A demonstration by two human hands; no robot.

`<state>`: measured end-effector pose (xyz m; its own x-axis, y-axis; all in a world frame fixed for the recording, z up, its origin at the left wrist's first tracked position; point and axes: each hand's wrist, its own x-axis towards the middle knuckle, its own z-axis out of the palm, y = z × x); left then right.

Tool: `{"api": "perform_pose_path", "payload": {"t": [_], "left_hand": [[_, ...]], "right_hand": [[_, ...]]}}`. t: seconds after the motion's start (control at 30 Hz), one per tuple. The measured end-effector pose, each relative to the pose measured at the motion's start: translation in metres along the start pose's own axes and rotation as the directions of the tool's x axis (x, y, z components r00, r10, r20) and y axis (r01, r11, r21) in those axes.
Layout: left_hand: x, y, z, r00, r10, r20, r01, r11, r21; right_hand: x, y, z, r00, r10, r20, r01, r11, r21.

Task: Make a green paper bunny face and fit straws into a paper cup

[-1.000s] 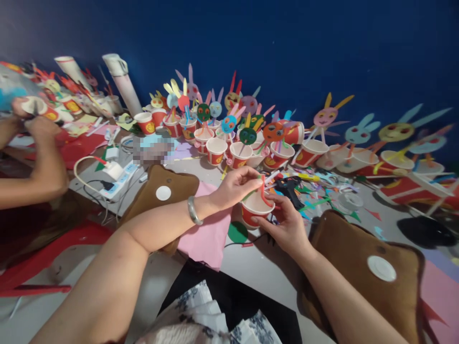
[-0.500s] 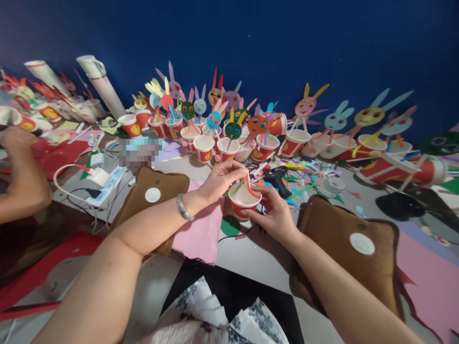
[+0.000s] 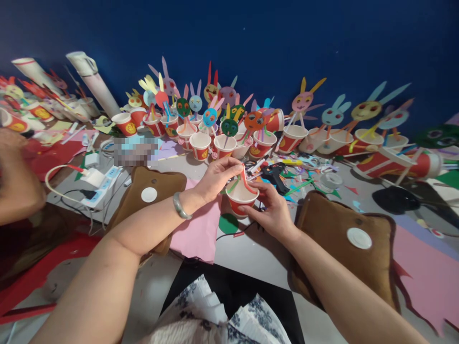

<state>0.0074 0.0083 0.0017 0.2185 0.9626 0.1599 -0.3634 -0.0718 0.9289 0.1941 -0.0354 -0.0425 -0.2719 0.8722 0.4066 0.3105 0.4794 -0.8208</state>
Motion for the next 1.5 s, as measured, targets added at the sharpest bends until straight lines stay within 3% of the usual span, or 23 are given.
{"api": "perform_pose_path", "payload": {"t": [0.37, 0.5, 0.67, 0.8, 1.13, 1.33, 1.5], "left_hand": [[-0.001, -0.003, -0.002, 1.0, 0.02, -0.006, -0.02, 1.0, 0.022], [0.0, -0.003, -0.001, 0.999, 0.031, -0.011, -0.03, 0.999, 0.025], [-0.001, -0.004, 0.0, 0.999, 0.039, -0.029, -0.039, 0.999, 0.016], [-0.002, -0.004, 0.002, 0.999, 0.019, -0.037, -0.019, 1.0, 0.001], [-0.001, -0.006, 0.003, 0.993, -0.109, -0.049, 0.104, 0.99, -0.099], [0.0, -0.005, 0.004, 0.991, -0.133, -0.022, 0.127, 0.979, -0.159], [-0.005, -0.001, 0.007, 0.997, -0.08, -0.016, 0.077, 0.987, -0.14]], "right_hand": [[0.0, 0.002, -0.002, 0.998, -0.058, -0.018, 0.057, 0.998, -0.039], [0.003, 0.0, -0.007, 0.99, -0.047, -0.136, 0.049, 0.999, 0.007], [0.006, -0.003, -0.012, 0.971, -0.037, -0.237, 0.017, 0.996, -0.085], [0.005, -0.004, -0.01, 0.97, -0.014, -0.243, -0.018, 0.991, -0.13], [-0.001, -0.009, -0.006, 0.954, 0.165, -0.248, -0.178, 0.984, -0.03], [0.001, -0.004, -0.004, 0.962, 0.088, -0.257, -0.095, 0.995, -0.013], [-0.001, -0.001, -0.004, 0.99, 0.06, -0.126, -0.059, 0.998, 0.009]]}}
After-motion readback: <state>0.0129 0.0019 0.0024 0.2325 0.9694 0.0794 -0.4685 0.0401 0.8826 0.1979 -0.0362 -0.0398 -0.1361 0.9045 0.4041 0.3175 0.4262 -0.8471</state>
